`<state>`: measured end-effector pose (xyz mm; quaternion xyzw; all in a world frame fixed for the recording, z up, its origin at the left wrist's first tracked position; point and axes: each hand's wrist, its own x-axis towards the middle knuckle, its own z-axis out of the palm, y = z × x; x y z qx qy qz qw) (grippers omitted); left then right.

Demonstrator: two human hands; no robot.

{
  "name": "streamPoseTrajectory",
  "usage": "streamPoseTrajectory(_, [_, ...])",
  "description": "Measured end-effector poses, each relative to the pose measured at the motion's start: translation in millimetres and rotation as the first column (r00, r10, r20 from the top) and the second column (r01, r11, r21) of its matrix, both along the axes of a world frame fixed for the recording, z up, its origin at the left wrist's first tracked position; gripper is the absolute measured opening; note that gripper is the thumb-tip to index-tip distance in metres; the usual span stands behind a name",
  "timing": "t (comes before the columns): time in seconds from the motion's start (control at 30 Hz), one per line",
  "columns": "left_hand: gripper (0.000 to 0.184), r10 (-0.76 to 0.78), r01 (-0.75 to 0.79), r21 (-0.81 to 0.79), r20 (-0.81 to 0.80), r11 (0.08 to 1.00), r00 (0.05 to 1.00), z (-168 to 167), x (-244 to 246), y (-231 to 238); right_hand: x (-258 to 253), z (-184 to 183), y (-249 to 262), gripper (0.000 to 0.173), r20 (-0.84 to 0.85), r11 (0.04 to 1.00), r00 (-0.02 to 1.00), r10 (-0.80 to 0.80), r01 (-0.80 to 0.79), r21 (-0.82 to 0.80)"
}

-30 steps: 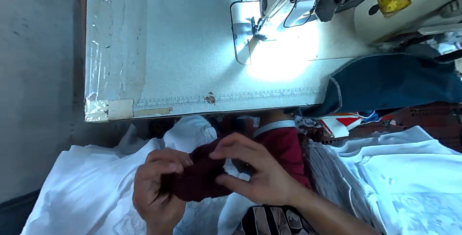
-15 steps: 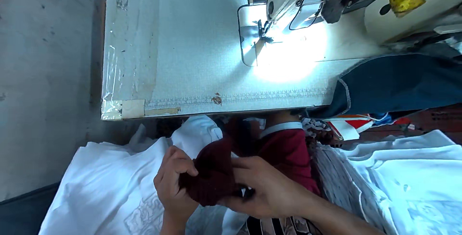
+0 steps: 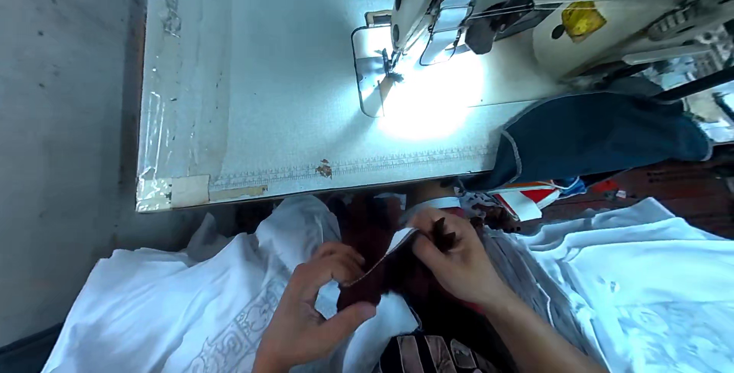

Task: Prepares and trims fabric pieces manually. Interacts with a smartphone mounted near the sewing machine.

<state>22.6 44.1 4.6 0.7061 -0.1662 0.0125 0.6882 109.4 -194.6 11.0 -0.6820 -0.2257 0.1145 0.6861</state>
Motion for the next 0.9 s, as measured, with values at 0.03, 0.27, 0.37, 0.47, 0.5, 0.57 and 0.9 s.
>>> streamPoseTrajectory(0.03, [0.022, -0.041, 0.038, -0.095, -0.023, 0.995, 0.999, 0, 0, 2, 1, 0, -2, 0.013, -0.021, 0.998, 0.999, 0.048, -0.047, 0.03])
streamPoseTrajectory(0.27, [0.023, 0.16, -0.178, -0.081, -0.191, 0.981, 0.968, 3, -2, 6, 8, -6, -12, 0.016, 0.001, 0.991, 0.992, 0.13, -0.13, -0.024])
streamPoseTrajectory(0.37, [0.022, 0.404, -0.404, 0.027, -0.115, 0.915, 0.908, -5, 4, 1, -2, -6, -13, 0.02, -0.111, 0.947, 0.941, 0.321, -0.319, 0.034])
streamPoseTrajectory(0.47, [0.016, 0.561, -0.566, 0.127, 0.072, 0.815, 0.825, -5, 8, 5, -10, -10, -12, 0.03, -0.213, 0.869, 0.872, 0.441, -0.474, -0.143])
streamPoseTrajectory(0.5, [0.015, 0.588, -0.611, 0.196, 0.165, 0.767, 0.792, -5, 8, 8, -12, -14, -12, 0.023, -0.187, 0.876, 0.905, 0.381, -0.418, -0.241])
streamPoseTrajectory(0.57, [0.015, 0.616, -0.723, 0.372, 0.38, 0.581, 0.69, -6, 4, 15, -15, -21, -13, 0.022, 0.016, 0.879, 0.991, 0.131, -0.108, -0.464])
streamPoseTrajectory(0.9, [0.015, 0.656, -0.749, 0.368, 0.363, 0.552, 0.662, -7, 5, 5, 12, -24, -17, 0.013, 0.242, 0.939, 0.95, -0.197, 0.254, -0.233])
